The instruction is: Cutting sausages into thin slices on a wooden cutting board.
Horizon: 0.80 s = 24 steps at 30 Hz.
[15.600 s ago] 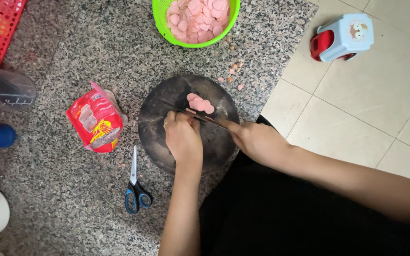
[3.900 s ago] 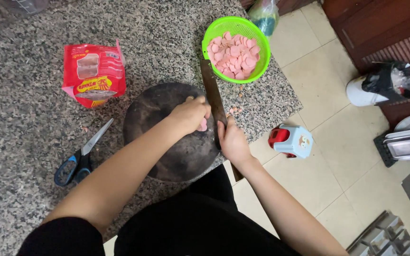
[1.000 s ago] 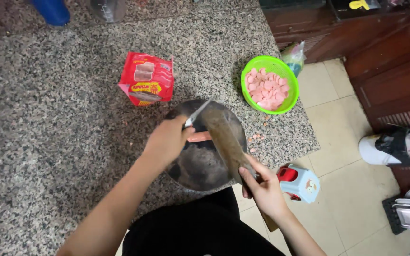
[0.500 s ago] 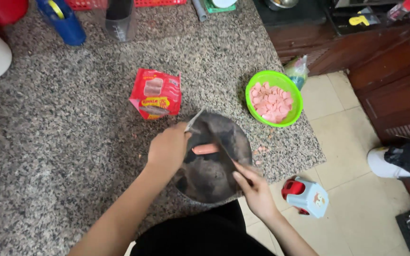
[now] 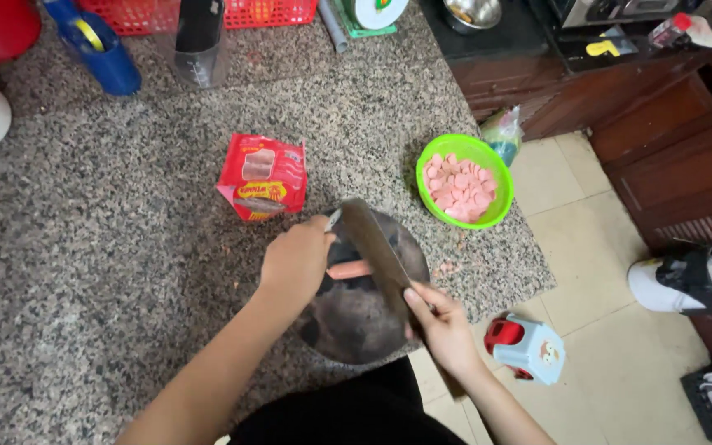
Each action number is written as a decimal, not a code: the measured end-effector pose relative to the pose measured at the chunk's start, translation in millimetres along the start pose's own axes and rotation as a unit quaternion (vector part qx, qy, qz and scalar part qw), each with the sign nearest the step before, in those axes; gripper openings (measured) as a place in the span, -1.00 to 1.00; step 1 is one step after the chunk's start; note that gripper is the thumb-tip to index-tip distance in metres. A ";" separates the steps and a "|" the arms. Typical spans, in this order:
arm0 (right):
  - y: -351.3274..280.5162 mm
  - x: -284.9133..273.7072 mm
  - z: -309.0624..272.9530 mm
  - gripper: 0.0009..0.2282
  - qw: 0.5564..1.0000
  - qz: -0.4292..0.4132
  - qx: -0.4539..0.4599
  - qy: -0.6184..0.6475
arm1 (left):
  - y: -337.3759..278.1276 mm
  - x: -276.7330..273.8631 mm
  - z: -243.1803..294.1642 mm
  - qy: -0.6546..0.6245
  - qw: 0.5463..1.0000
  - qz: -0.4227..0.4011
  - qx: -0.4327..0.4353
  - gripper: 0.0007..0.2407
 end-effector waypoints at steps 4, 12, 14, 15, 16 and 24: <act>28.1 -7.1 -8.9 -0.83 0.996 0.042 0.079 -0.010 | -3.7 34.7 21.5 -0.028 0.999 -0.042 0.000 -0.75; 19.9 0.2 -45.4 -0.61 0.964 0.051 -0.185 -0.183 | -8.2 42.4 47.0 -0.032 0.998 -0.035 0.044 -0.75; 5.5 -1.4 -33.0 -0.70 0.984 0.028 -0.118 -0.132 | -0.3 16.3 20.4 -0.022 0.999 -0.040 0.008 -0.77; -0.2 -0.4 -22.7 -0.78 0.996 0.005 -0.050 -0.079 | 4.3 2.5 4.6 -0.011 0.999 -0.044 -0.028 -0.78; 5.3 -3.0 -24.4 -0.78 0.996 0.006 -0.048 -0.077 | 2.7 7.2 7.1 -0.010 0.998 -0.046 -0.029 -0.78; 59.8 -22.3 -38.8 -0.58 0.938 0.144 -0.288 -0.127 | -32.7 61.3 67.8 -0.024 0.990 -0.132 0.050 -0.79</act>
Point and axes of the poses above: each hand's wrist, its own y-axis towards the middle knuckle, its own x-axis out of the palm, z = x × y, the point moved 6 cm from there along y, towards the middle knuckle, and after that the axes turned 1 degree about -y, right-handed, at the moved point
